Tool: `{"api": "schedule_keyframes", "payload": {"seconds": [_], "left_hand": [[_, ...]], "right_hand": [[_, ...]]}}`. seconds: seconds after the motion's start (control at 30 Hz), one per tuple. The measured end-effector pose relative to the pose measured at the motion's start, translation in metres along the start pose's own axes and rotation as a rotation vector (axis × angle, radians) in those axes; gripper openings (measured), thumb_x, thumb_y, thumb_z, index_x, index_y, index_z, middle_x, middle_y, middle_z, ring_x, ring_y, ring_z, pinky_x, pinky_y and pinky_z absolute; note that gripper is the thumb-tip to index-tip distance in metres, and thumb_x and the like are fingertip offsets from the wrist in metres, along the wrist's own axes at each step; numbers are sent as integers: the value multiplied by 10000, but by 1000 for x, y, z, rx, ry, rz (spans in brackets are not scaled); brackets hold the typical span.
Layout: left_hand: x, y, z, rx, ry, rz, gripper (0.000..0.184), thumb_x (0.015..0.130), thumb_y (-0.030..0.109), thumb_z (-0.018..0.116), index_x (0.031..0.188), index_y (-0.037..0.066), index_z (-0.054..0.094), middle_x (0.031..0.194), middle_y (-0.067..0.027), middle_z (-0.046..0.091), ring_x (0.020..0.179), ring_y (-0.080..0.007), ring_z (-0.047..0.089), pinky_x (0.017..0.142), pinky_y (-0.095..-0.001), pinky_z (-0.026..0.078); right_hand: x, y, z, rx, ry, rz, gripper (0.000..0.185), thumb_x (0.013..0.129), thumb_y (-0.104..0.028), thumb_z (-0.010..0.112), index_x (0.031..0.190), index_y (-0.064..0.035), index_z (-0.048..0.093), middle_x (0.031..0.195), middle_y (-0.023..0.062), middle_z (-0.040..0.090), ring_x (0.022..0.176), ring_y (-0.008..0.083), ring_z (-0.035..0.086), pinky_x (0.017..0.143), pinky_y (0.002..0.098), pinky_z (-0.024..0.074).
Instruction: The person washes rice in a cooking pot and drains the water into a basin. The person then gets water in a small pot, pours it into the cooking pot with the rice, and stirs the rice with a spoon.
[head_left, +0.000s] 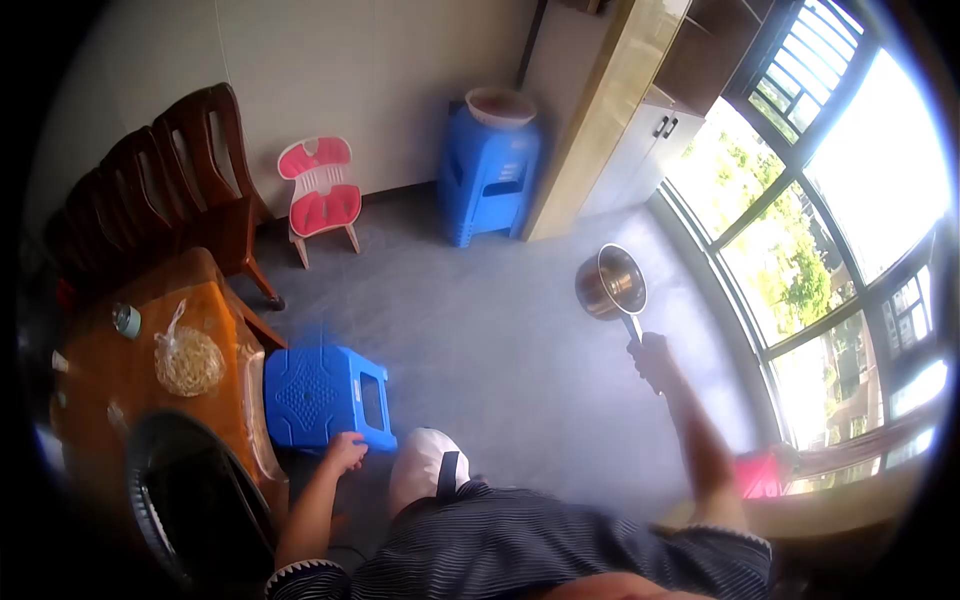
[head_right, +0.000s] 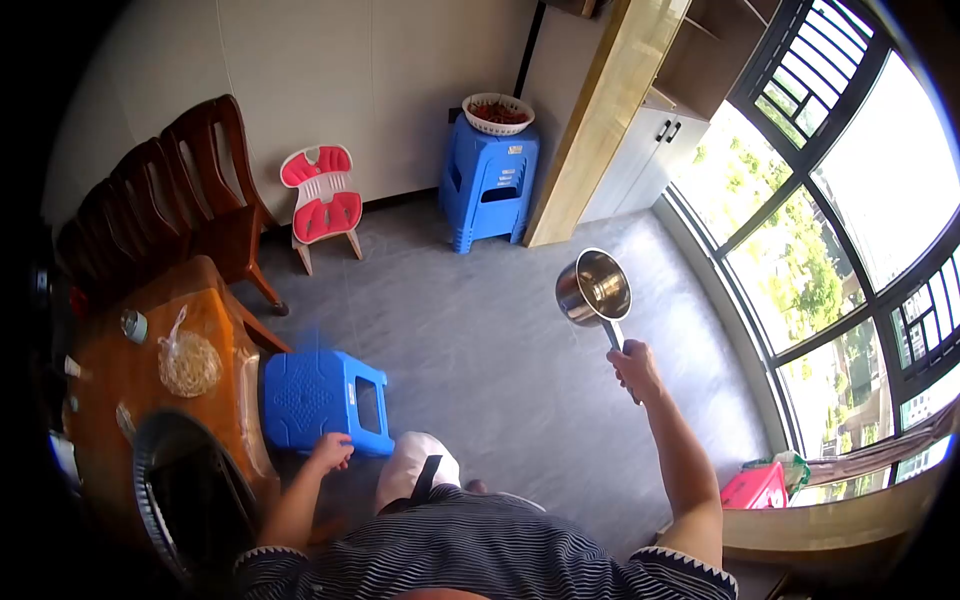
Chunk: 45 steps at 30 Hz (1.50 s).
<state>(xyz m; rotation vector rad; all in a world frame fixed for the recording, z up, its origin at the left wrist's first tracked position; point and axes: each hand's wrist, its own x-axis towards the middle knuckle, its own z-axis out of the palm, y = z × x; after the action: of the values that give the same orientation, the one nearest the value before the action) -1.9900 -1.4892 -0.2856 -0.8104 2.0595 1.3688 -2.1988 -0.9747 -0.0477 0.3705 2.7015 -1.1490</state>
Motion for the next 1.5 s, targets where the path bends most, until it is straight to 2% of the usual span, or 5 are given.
{"api": "schedule_keyframes", "payload": {"seconds": [0.33, 0.67, 1.0, 1.33, 1.5], "left_hand": [[219, 135, -123, 242, 2, -166, 464, 728, 83, 563, 1187, 18, 530, 717, -116, 643, 489, -176, 605, 398, -311, 463], [381, 399, -181, 124, 156, 197, 388, 762, 128, 576, 1131, 10, 574, 713, -121, 648, 473, -174, 597, 463, -290, 487], [500, 396, -185, 575, 26, -121, 339, 736, 172, 606, 1035, 13, 624, 877, -166, 662, 720, -231, 661, 682, -338, 513], [655, 428, -242, 1420, -229, 477, 226, 672, 180, 627, 839, 37, 683, 747, -149, 655, 730, -252, 656, 679, -397, 515], [734, 527, -291, 794, -91, 706, 255, 667, 129, 586, 866, -10, 662, 720, -172, 649, 551, -267, 641, 549, -355, 524]], "right_hand": [[278, -256, -76, -591, 432, -345, 241, 787, -262, 625, 870, -42, 571, 787, 143, 609, 764, 323, 575, 707, 396, 449], [478, -410, -192, -416, 653, -596, 282, 780, -269, 634, 1012, -111, 610, 680, 86, 610, 596, 180, 579, 572, 327, 442], [670, -600, -257, -811, 816, -650, 362, 812, -438, 569, 1075, -198, 631, 904, 98, 646, 867, 280, 617, 738, 418, 479], [736, -641, -235, -1011, 812, -541, 352, 851, -387, 540, 1169, -240, 573, 1002, 61, 638, 925, 275, 607, 791, 417, 480], [723, -652, -214, -1059, 858, -437, 328, 847, -354, 549, 1145, -225, 592, 1021, 48, 629, 953, 258, 598, 810, 409, 462]]}}
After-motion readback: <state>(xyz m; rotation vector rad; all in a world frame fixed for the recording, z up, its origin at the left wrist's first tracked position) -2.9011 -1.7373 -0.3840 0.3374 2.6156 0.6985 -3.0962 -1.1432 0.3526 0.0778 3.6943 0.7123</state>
